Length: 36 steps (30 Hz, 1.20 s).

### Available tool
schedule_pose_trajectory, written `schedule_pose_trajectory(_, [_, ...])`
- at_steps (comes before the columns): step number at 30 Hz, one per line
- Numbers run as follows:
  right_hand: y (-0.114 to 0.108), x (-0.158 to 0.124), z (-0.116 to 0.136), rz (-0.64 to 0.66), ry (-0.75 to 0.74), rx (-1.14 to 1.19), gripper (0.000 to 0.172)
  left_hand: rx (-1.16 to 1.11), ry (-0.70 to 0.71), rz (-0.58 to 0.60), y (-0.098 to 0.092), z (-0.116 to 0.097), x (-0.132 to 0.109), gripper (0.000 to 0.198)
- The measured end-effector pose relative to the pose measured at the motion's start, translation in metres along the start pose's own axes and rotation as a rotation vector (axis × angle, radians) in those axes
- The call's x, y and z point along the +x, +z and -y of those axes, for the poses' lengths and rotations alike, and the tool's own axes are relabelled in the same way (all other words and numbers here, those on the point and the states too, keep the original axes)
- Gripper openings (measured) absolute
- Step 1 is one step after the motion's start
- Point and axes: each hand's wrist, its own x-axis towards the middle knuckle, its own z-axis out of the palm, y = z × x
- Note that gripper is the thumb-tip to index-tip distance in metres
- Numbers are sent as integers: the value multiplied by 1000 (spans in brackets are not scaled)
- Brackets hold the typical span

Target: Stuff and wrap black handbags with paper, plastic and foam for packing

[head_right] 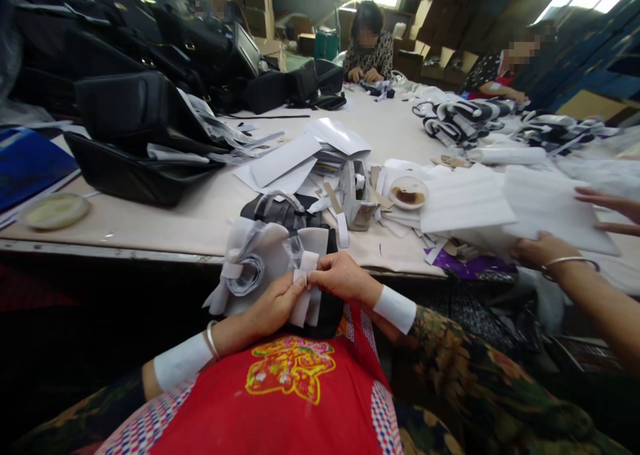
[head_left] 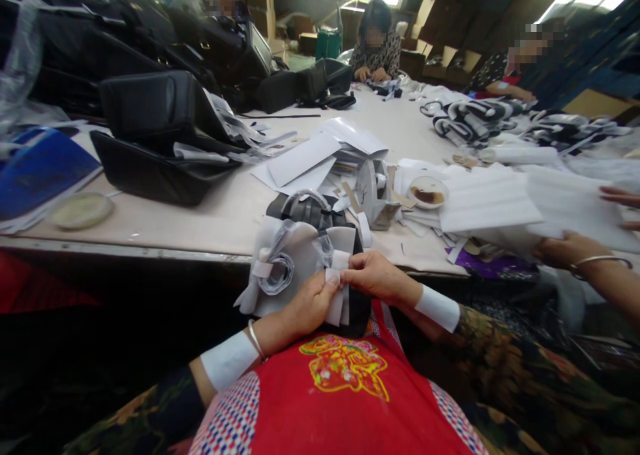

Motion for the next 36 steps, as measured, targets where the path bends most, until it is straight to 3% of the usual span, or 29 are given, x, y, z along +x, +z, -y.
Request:
schedule_pose_trajectory(10, [6,8,-9,31,77,127,41,-244,-213,-79,7,10,0,39])
schedule_pose_trajectory(20, [1,-10,-12,190,-4,268,39,-134,-232,-143,8,1,-2,41])
schedule_pose_trajectory(27, [-17,-18,-4,-10,-41,77,32,-207,-263,-229,13,-1,-1,46])
schedule_pose_trajectory(30, [-22,-24,0,5,-43,-2,31,-263,-280,-244,15,-5,-1,50])
schedule_pose_trajectory(33, [-6,-27,-1,23,-66,10,26,-304,-297,-252,15,-7,-1,53])
schedule_pose_trajectory(36, [20,-19,-9,-105,-185,169,27,-322,-318,-240,13,-5,0,54])
